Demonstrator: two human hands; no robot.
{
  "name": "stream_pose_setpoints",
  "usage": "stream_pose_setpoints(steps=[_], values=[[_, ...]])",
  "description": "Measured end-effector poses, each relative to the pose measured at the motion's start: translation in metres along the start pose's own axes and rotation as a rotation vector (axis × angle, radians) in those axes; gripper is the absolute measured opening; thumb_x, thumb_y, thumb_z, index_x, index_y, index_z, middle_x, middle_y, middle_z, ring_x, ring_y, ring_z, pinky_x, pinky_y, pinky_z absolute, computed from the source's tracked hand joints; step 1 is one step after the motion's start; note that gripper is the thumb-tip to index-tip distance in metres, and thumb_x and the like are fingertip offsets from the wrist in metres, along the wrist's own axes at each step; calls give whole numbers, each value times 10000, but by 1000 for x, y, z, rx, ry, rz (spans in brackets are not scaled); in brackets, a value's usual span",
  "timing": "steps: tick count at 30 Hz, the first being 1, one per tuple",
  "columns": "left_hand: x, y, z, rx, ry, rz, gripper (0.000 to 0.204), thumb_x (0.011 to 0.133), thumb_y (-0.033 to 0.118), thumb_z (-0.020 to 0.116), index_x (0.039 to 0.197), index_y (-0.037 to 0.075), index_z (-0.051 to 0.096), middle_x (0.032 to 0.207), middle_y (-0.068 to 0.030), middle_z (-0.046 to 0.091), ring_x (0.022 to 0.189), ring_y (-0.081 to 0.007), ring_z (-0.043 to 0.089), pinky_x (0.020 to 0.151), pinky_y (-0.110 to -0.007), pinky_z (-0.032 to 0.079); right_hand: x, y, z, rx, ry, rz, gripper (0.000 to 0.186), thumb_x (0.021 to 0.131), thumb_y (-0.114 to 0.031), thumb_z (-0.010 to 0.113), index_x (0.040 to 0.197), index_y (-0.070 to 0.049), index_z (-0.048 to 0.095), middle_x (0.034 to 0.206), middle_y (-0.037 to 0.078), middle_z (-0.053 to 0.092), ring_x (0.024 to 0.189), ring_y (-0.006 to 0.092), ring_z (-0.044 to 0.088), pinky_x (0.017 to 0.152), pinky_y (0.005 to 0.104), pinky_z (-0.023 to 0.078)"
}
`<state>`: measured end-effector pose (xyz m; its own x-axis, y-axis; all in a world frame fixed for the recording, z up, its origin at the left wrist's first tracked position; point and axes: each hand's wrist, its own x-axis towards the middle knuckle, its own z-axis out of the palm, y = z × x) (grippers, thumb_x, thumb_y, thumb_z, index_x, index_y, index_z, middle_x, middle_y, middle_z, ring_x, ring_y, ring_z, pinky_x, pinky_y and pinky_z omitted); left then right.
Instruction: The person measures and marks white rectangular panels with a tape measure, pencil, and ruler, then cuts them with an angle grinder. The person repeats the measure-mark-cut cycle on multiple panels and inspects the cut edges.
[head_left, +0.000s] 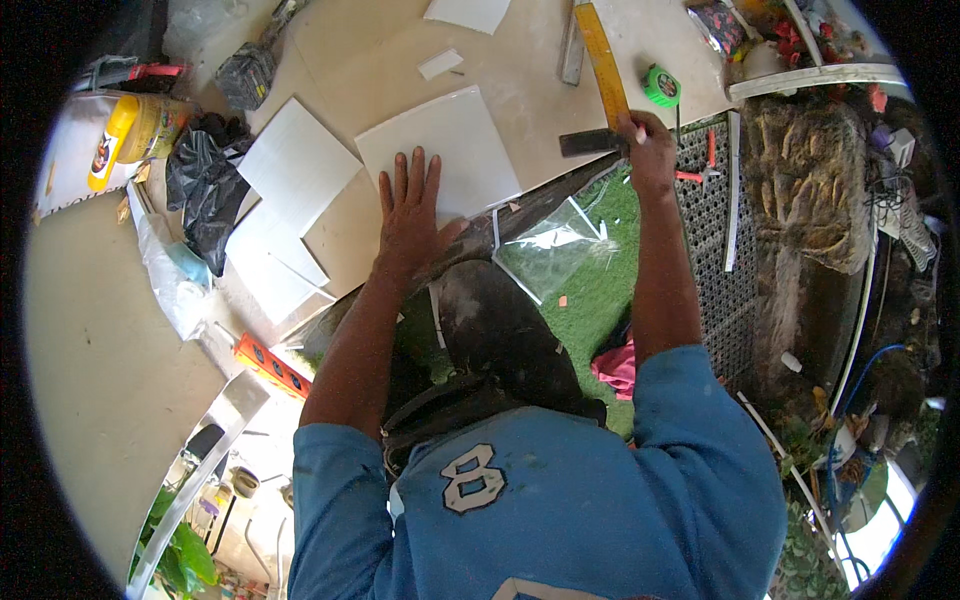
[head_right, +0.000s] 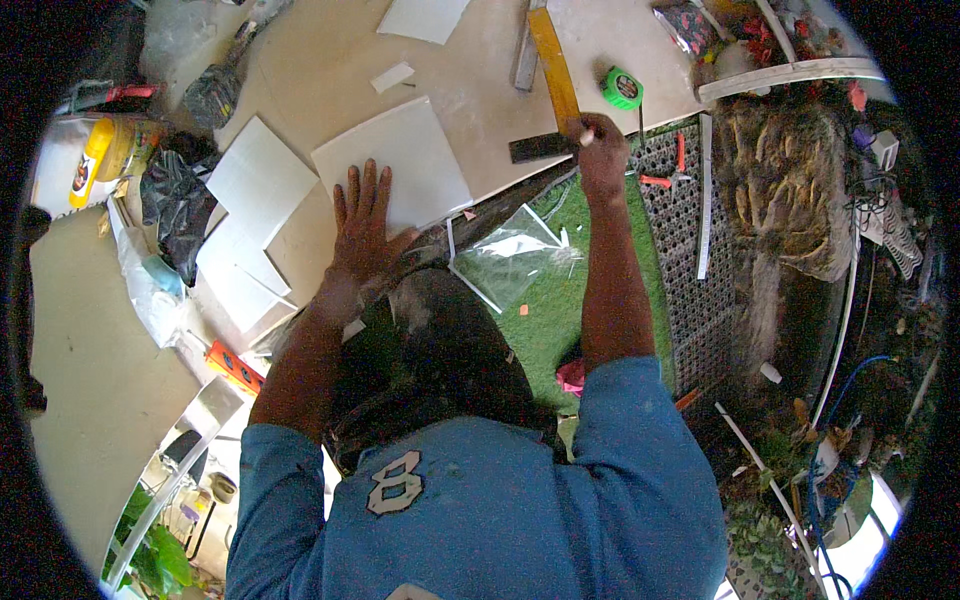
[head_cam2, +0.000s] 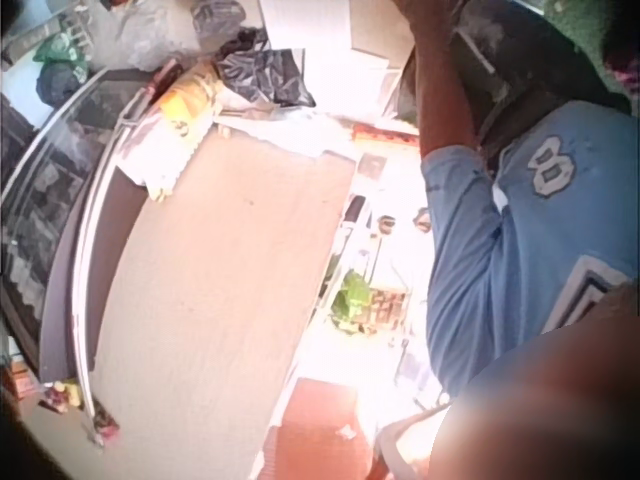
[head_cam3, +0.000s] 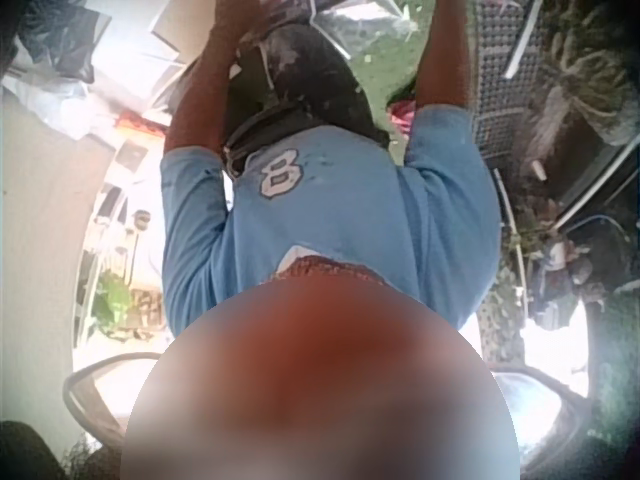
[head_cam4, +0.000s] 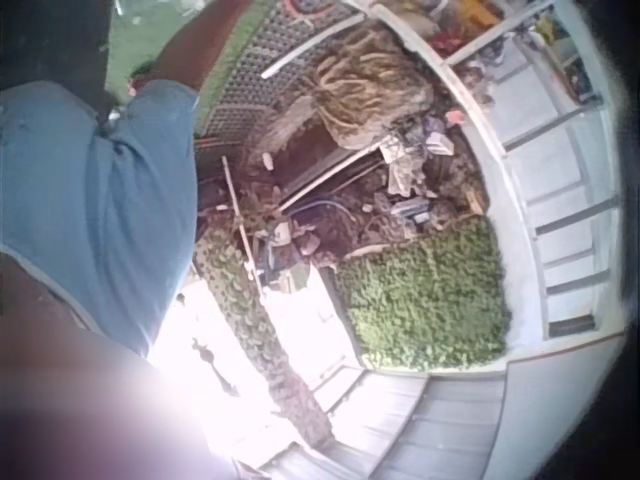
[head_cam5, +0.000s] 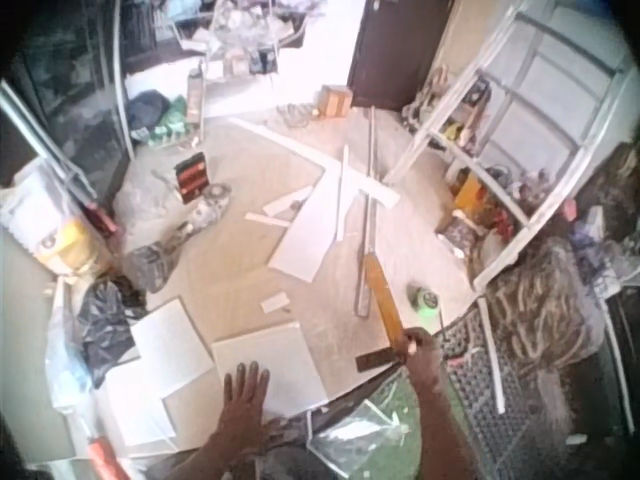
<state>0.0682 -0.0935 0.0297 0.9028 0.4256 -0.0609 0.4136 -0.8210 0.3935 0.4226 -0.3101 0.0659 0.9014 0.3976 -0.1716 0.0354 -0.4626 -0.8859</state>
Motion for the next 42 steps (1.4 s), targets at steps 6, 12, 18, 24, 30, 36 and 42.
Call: stream_pose_setpoints(steps=[6, 12, 18, 24, 30, 36, 42], values=[[19, 1, 3, -350, 125, 1, 905, 1044, 492, 661, 1742, 103, 236, 1809, -251, 133, 1664, -479, 143, 1339, -630, 119, -143, 13, 52, 460, -196, -89, 192, 1043, -164, 751, 1177, -27, 743, 987, 15, 734, 841, 95, 665, 692, 278, 548], [29, 10, 4, -142, 74, 51, 858, 1039, 518, 661, 1743, 196, 292, 1804, -260, 150, 1663, -490, 136, 1327, -647, 119, -204, 30, 128, 284, -282, 6, 187, 1038, -150, 766, 1186, -37, 755, 1031, 28, 729, 823, 103, 679, 658, 280, 586], [32, 13, 16, -24, 69, 3, 878, 981, 535, 721, 1723, 246, 351, 1804, -236, 176, 1665, -475, 144, 1327, -663, 102, -213, 23, 120, 367, -264, 346, 269, 1040, -157, 761, 1245, 12, 717, 1032, 81, 739, 890, 158, 743, 682, 290, 658], [33, 13, 24, -34, 92, -45, 906, 969, 465, 743, 1724, 184, 329, 1800, -218, 204, 1670, -450, 150, 1329, -665, 95, -216, 21, 116, 351, -440, 649, 316, 1037, -133, 755, 1275, 56, 670, 1056, 126, 738, 897, 208, 777, 724, 347, 697], [34, 6, 26, -42, 72, -27, 896, 1015, 394, 702, 1735, 93, 262, 1808, -209, 185, 1676, -433, 143, 1329, -662, 94, -211, 15, 142, 632, -311, 636, 225, 1000, -52, 755, 1178, 59, 677, 1007, 132, 724, 865, 231, 776, 717, 367, 708], [36, 4, 29, -3, 68, -30, 877, 1040, 428, 677, 1744, 118, 257, 1812, -206, 181, 1678, -425, 139, 1333, -646, 79, -210, 12, 146, 623, -305, 623, 258, 1041, -93, 729, 1244, 50, 660, 1037, 126, 737, 876, 223, 787, 784, 367, 704], [37, 6, 32, -38, 90, -52, 843, 1064, 506, 631, 1749, 183, 262, 1810, -220, 182, 1664, -468, 159, 1316, -679, 88, -206, 15, 149, 642, -262, 607, 235, 1037, -85, 731, 1233, 32, 670, 1012, 109, 729, 861, 217, 776, 774, 383, 700]])
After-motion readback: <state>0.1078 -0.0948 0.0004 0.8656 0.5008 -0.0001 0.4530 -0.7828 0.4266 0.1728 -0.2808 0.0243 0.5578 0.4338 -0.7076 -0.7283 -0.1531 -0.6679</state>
